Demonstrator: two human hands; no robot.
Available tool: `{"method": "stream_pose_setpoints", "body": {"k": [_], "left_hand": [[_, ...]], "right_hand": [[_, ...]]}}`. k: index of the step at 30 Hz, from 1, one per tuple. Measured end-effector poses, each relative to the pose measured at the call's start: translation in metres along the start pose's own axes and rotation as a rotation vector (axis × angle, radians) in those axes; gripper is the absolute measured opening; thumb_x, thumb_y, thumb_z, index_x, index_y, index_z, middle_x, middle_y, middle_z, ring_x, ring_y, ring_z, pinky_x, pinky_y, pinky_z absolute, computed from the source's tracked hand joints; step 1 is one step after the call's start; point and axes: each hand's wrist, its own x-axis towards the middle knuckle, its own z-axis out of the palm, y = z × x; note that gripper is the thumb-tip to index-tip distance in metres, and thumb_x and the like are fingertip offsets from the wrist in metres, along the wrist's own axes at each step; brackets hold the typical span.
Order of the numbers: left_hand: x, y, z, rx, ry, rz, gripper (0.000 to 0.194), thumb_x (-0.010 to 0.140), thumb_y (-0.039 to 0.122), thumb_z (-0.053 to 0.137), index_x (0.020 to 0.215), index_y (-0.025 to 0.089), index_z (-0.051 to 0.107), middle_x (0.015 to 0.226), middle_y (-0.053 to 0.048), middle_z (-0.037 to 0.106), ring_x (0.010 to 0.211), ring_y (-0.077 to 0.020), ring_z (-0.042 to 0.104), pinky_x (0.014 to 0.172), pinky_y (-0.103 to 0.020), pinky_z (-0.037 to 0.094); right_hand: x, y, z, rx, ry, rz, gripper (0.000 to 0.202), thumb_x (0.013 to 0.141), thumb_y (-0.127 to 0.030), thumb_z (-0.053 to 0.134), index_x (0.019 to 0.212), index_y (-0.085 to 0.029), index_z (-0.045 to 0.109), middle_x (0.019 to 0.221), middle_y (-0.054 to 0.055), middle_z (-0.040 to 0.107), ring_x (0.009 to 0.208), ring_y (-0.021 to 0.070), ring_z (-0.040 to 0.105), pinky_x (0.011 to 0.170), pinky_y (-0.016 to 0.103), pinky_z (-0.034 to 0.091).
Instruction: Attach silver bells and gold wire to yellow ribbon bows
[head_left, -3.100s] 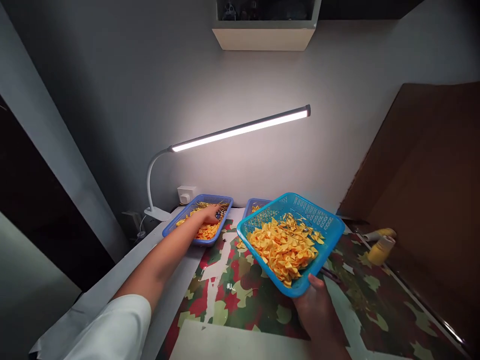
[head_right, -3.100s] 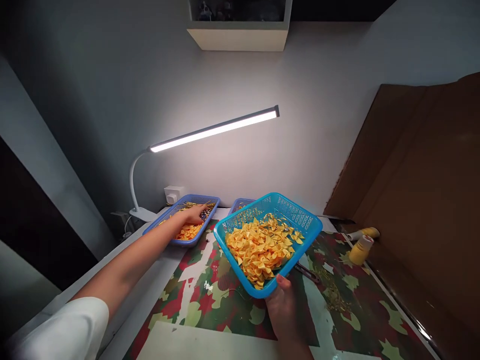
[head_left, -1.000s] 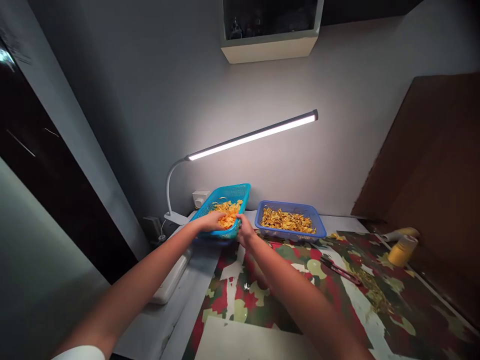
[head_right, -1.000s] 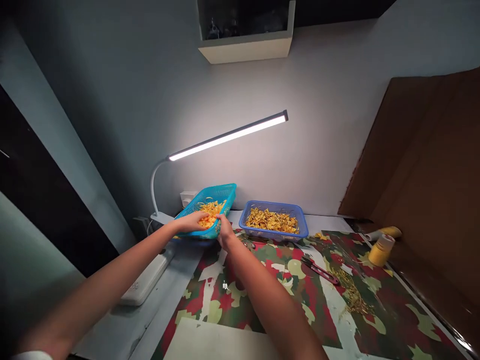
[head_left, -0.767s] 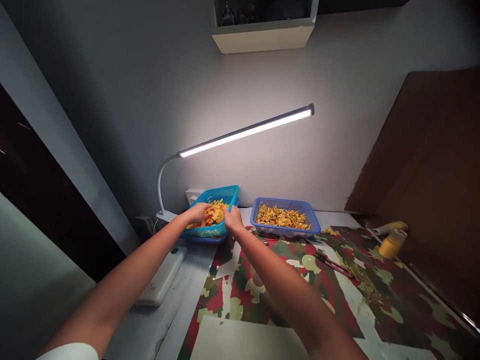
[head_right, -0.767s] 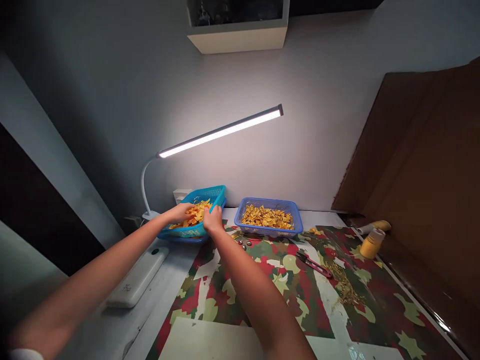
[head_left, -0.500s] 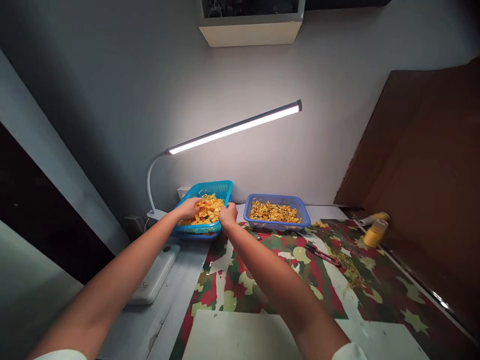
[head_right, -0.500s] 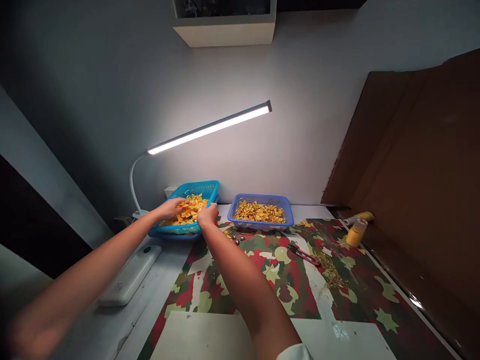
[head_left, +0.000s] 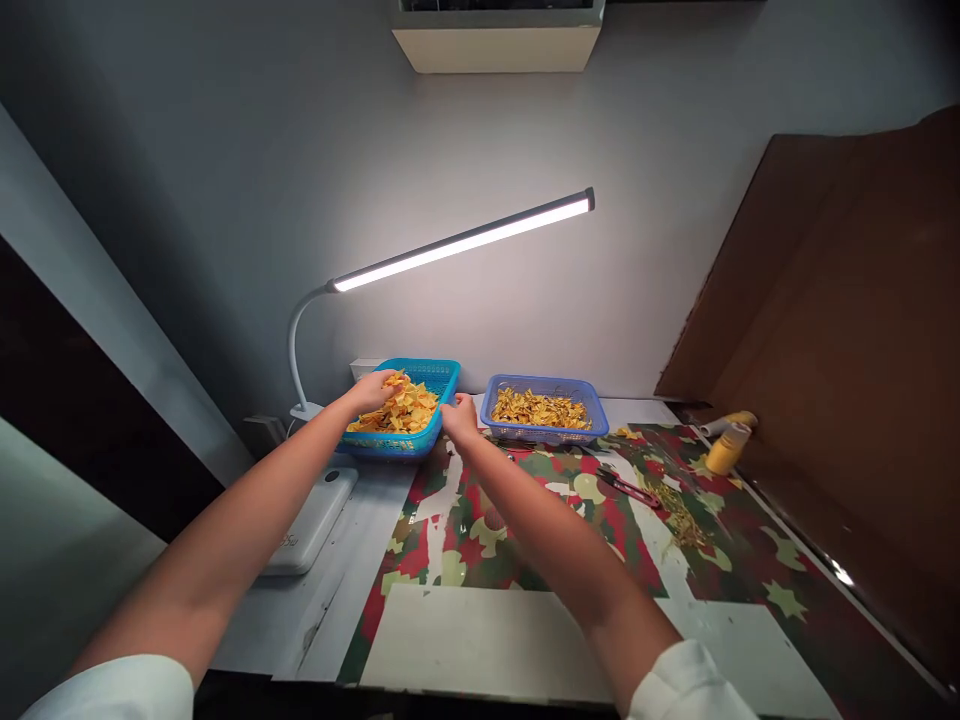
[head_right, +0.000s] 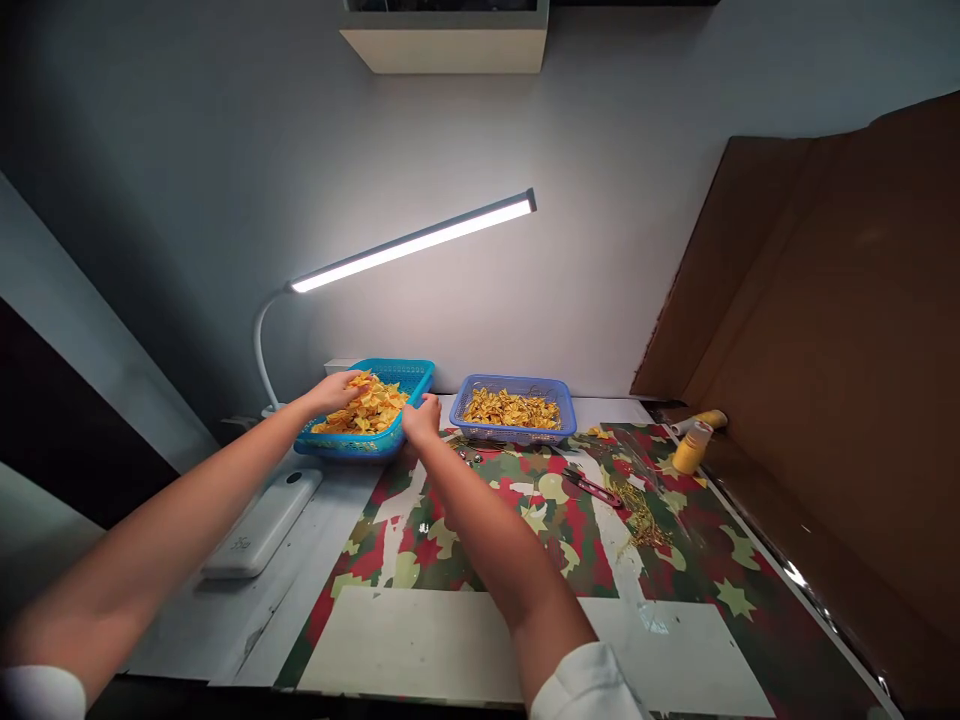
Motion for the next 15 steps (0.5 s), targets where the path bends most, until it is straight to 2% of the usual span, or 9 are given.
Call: {"method": "stream_pose_setpoints", "body": {"k": [3,8,11,15], "left_hand": [[0.000,-0.002,-0.002,-0.018,0.043,-0.041,0.026,0.079,0.033,0.050,0.092,0.016,0.064,0.083,-0.006,0.069,0.081,-0.0231,0.062,0.070,-0.027,0.046],[0.005,0.002,-0.003,-0.060,0.094,-0.109,0.018,0.078,0.033,0.051,0.077,0.018,0.061,0.071,-0.005,0.065,0.077,-0.0244,0.060,0.066,-0.027,0.043],[0.008,0.008,0.000,-0.092,0.118,-0.146,0.018,0.077,0.032,0.053,0.064,0.020,0.053,0.061,-0.004,0.058,0.072,-0.0241,0.057,0.064,-0.027,0.040],[0.007,0.017,0.003,-0.148,0.171,-0.211,0.029,0.074,0.029,0.057,0.051,0.022,0.041,0.050,-0.002,0.047,0.068,-0.0241,0.054,0.062,-0.028,0.037]], "right_hand": [[-0.003,0.003,-0.038,-0.035,0.050,0.042,0.034,0.071,-0.014,0.061,0.105,-0.016,0.062,0.120,0.010,0.057,0.104,0.0235,0.057,0.086,0.035,0.048],[-0.026,0.013,-0.120,-0.046,0.101,0.032,0.031,0.065,-0.023,0.056,0.094,-0.019,0.065,0.103,0.005,0.064,0.081,0.0178,0.060,0.073,0.030,0.050],[-0.043,0.019,-0.166,-0.066,0.158,0.017,0.028,0.063,-0.027,0.056,0.087,-0.020,0.066,0.098,0.005,0.065,0.078,0.0183,0.059,0.071,0.031,0.048],[-0.058,0.025,-0.204,-0.086,0.201,-0.002,0.026,0.063,-0.030,0.056,0.084,-0.020,0.066,0.093,0.006,0.065,0.079,0.0196,0.057,0.069,0.031,0.047]]}}
